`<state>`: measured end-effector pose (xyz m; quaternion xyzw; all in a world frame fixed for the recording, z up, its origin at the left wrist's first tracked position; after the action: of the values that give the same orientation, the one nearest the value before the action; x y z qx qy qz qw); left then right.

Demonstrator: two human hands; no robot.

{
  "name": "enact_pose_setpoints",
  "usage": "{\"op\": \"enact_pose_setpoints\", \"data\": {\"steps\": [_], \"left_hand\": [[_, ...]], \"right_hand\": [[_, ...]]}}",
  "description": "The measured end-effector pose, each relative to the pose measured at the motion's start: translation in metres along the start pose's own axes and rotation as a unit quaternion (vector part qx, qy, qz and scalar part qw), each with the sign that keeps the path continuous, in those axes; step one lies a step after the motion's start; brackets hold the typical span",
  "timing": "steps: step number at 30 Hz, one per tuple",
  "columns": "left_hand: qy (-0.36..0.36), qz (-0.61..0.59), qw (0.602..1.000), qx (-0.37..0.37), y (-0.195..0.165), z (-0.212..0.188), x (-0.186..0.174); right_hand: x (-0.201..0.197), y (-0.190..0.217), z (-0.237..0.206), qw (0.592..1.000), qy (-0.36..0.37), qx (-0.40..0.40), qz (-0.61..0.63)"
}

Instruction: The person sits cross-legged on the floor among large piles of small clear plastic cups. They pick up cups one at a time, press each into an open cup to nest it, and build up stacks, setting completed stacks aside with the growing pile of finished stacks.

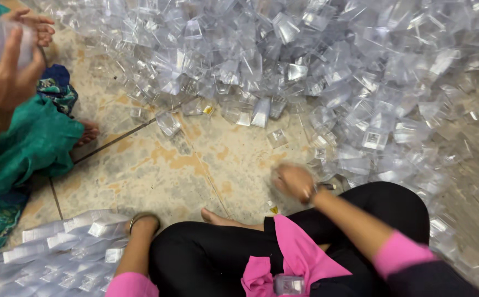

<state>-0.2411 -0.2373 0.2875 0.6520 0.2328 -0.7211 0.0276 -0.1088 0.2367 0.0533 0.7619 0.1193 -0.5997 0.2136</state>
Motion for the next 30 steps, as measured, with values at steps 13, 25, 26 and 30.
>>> {"op": "enact_pose_setpoints", "data": {"steps": [13,25,26,30], "left_hand": [[0.198,-0.331,0.920,-0.074,-0.066,-0.259,0.272],[0.397,-0.826,0.341,-0.210,-0.143,-0.311,0.317],[0.408,-0.849,0.246,-0.227,-0.151,-0.323,0.304],[0.513,-0.790,0.263,-0.210,-0.158,-0.381,0.289]], "right_hand": [[0.005,-0.039,0.198,0.976,-0.132,0.054,-0.167],[0.072,-0.009,-0.035,0.630,0.124,0.139,0.754],[0.071,0.002,-0.045,0.626,0.129,0.114,0.761],[0.036,0.042,-0.062,0.793,0.069,-0.057,0.602]]}}
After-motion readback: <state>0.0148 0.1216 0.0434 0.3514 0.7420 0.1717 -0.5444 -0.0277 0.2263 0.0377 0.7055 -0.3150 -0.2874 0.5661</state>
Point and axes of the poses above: each hand's wrist, its own z-axis towards the middle knuckle, its own x-axis out of the palm, y = z × x, the point moved 10 cm from there along z, towards the middle knuckle, and after that the axes turned 13 degrees about -z, right-handed, at the moved point
